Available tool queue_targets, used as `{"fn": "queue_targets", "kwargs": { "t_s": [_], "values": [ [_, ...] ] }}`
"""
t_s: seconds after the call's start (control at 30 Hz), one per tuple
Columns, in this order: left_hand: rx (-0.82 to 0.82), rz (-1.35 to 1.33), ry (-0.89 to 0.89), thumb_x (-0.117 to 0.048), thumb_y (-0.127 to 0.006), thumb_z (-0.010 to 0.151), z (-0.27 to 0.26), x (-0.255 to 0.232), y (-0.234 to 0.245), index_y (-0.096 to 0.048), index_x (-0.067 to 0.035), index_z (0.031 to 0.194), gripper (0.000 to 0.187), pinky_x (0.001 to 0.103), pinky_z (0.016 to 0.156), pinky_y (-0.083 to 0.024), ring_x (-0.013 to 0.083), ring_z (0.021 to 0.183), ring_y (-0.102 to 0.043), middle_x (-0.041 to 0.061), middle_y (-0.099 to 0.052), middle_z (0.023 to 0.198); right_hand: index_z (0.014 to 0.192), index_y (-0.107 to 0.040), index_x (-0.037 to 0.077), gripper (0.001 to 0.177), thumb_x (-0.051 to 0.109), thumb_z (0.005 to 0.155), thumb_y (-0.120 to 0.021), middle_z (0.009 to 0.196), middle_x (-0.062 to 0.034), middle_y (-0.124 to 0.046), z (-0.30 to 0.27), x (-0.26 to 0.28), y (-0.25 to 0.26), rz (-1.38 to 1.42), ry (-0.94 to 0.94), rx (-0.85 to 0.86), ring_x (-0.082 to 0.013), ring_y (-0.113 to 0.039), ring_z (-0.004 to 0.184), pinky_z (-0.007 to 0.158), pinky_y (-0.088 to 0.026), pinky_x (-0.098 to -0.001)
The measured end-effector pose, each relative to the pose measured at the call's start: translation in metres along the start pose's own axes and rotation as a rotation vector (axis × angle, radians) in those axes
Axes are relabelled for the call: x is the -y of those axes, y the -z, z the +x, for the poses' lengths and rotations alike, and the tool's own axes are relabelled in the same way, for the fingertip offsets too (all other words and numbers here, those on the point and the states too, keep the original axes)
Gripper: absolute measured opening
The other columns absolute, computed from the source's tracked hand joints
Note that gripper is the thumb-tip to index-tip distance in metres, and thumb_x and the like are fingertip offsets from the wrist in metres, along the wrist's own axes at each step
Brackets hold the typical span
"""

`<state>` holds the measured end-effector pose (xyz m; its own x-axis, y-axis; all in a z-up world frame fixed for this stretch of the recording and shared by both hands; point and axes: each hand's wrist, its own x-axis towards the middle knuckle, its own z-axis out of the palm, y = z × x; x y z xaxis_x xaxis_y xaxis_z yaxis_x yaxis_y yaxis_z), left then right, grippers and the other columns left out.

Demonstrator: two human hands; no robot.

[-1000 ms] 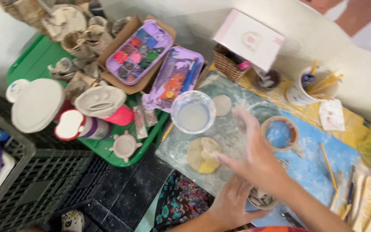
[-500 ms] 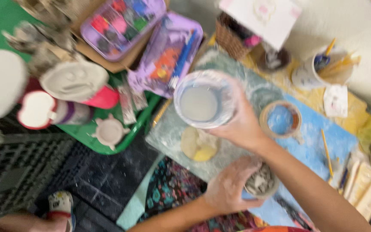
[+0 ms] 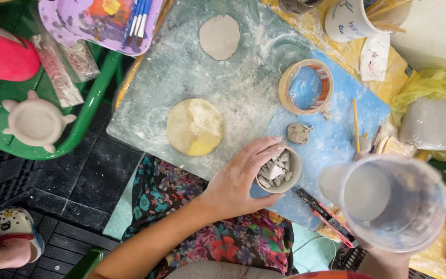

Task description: The person prepares clay by mixing small clay fragments with water in a cup using a wooden stick, then removes a portion of the clay and rolls it into a small sphere between their palms.

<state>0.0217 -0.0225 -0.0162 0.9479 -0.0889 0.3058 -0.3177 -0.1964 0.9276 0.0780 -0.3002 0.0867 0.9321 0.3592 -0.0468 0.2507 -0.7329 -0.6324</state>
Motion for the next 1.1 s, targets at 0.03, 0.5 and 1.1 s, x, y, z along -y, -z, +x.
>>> {"fn": "queue_targets", "kwargs": {
  "t_s": [0.03,0.5,1.1],
  "values": [
    [-0.008,-0.045,-0.007,-0.027,-0.084,0.087,0.001,-0.002,0.002,-0.040,-0.006,0.151,0.080,0.047,0.128,-0.040,0.0359,0.150,-0.045,0.018,-0.047,0.156,0.151,-0.041,0.006,0.106,0.024,0.062,-0.096,0.147,-0.0117,-0.055,-0.003,-0.003,-0.006,-0.021,0.004,-0.006,-0.0288,-0.053,0.140,0.122,-0.041,-0.0415],
    [0.075,-0.065,0.101,-0.006,-0.068,0.092,0.017,-0.013,0.009,-0.049,-0.008,0.145,0.056,0.051,0.131,-0.029,0.0377,0.150,-0.038,0.015,-0.046,0.152,0.145,-0.045,0.005,0.106,0.025,0.054,-0.095,0.141,-0.0136,-0.058,-0.013,-0.007,-0.019,-0.147,0.082,-0.010,-0.0324,-0.055,0.135,0.118,-0.042,-0.0438],
    [0.223,-0.123,0.043,-0.032,-0.085,0.080,0.015,0.007,0.013,-0.043,-0.013,0.152,0.085,0.048,0.128,-0.036,0.0364,0.152,-0.040,0.015,-0.041,0.158,0.137,-0.051,0.003,0.107,0.028,0.043,-0.095,0.133,-0.0159,-0.063,-0.017,-0.006,-0.018,-0.203,0.094,0.020,-0.0370,-0.057,0.127,0.112,-0.043,-0.0469]
  ]
}}
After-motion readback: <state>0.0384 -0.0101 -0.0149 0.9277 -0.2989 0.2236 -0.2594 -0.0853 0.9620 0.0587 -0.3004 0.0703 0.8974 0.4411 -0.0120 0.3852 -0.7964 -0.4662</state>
